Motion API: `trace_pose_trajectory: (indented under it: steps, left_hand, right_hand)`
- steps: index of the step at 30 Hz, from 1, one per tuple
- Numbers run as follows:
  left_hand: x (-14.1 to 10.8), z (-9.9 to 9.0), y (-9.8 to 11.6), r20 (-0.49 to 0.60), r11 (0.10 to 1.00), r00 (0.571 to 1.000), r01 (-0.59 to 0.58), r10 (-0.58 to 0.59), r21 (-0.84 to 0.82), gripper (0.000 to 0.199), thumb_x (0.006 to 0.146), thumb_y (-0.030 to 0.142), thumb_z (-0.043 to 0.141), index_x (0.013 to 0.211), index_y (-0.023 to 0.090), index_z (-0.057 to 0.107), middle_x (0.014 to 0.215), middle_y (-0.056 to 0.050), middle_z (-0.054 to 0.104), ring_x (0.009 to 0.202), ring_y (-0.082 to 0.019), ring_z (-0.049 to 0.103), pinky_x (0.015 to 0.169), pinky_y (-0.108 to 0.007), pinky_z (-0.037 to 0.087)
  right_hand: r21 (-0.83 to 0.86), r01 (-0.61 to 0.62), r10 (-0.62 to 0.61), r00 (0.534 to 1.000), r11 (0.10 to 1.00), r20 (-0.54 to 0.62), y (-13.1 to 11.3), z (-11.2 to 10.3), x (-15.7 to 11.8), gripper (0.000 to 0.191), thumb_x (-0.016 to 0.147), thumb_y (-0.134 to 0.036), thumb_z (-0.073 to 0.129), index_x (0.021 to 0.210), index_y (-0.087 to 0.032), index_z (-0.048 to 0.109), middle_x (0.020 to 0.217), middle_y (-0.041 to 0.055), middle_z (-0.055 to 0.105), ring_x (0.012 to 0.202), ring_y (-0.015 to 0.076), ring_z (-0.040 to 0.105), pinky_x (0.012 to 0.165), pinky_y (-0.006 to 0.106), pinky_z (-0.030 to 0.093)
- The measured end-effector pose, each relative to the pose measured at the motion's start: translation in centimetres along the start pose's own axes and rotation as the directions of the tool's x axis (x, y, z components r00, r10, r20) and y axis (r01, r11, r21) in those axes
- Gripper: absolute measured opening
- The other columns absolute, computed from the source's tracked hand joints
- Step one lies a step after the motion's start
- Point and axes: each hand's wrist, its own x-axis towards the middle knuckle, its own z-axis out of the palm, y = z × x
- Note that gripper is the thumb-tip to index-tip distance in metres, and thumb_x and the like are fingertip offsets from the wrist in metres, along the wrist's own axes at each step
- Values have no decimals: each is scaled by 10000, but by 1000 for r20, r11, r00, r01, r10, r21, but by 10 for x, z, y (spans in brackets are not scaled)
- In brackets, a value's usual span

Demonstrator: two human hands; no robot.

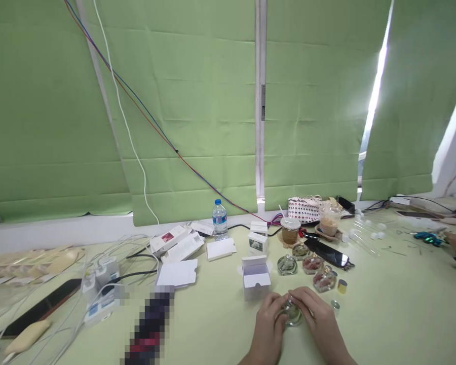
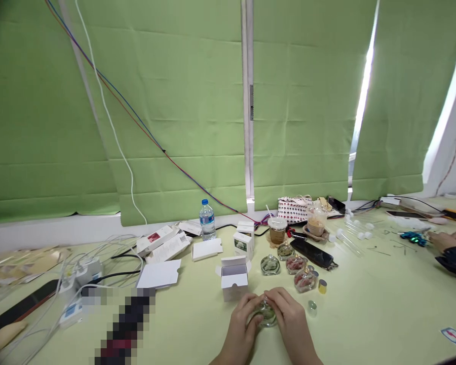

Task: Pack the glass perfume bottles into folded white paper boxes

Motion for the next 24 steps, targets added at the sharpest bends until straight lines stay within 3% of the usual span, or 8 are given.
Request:
trace_pose_trajectory:
  steps: [6,11,16,20,22,24]
  left_hand:
    - [-1,1,8,-25,999,998,51,-51,0,426,765,34,463,1101,226,641,1020,-57,625,988,-217,572,901,-351,443]
    - [-3,1,11,-49,998,997,66,-67,-11,475,690,19,468,1094,208,629,1044,-66,632,1018,-236,573,923,-386,446]
    - [-3,-1,11,-86,997,994,66,-69,-38,458,699,45,499,1041,314,640,1029,0,660,1009,-263,593,918,-419,465]
    - [-3,0,6,-92,996,992,81,-84,-26,397,713,74,513,1042,268,625,1033,-25,660,1005,-266,595,921,-416,465]
    - [-3,1,4,-77,994,991,109,-110,-13,394,706,73,504,1060,213,607,1048,-56,654,1017,-254,590,938,-409,454]
    - [-4,1,4,-75,992,989,124,-125,-16,402,694,65,504,1059,202,604,1046,-61,655,1012,-247,593,938,-407,454]
  right_hand:
    - [-188,176,-169,984,966,51,5,2,-2,299,977,-245,328,1014,-222,624,899,89,675,789,204,680,673,302,567]
    - [-160,146,-133,987,976,87,1,0,3,213,971,-261,372,992,-226,581,875,68,676,793,193,680,673,282,570]
    - [-151,129,-114,988,980,102,3,-4,4,227,977,-323,368,1090,-225,538,883,59,675,781,177,678,681,260,564]
    - [-253,52,-43,998,966,40,17,-20,0,250,975,-365,350,1077,-238,539,939,69,656,828,189,673,715,277,552]
    - [-371,-49,40,999,927,-32,27,-32,-5,281,967,-400,330,1020,-249,561,987,80,646,889,221,668,738,319,546]
    - [-492,-190,177,981,849,-74,41,-42,-13,326,939,-455,335,983,-248,583,991,93,633,848,255,676,638,339,548]
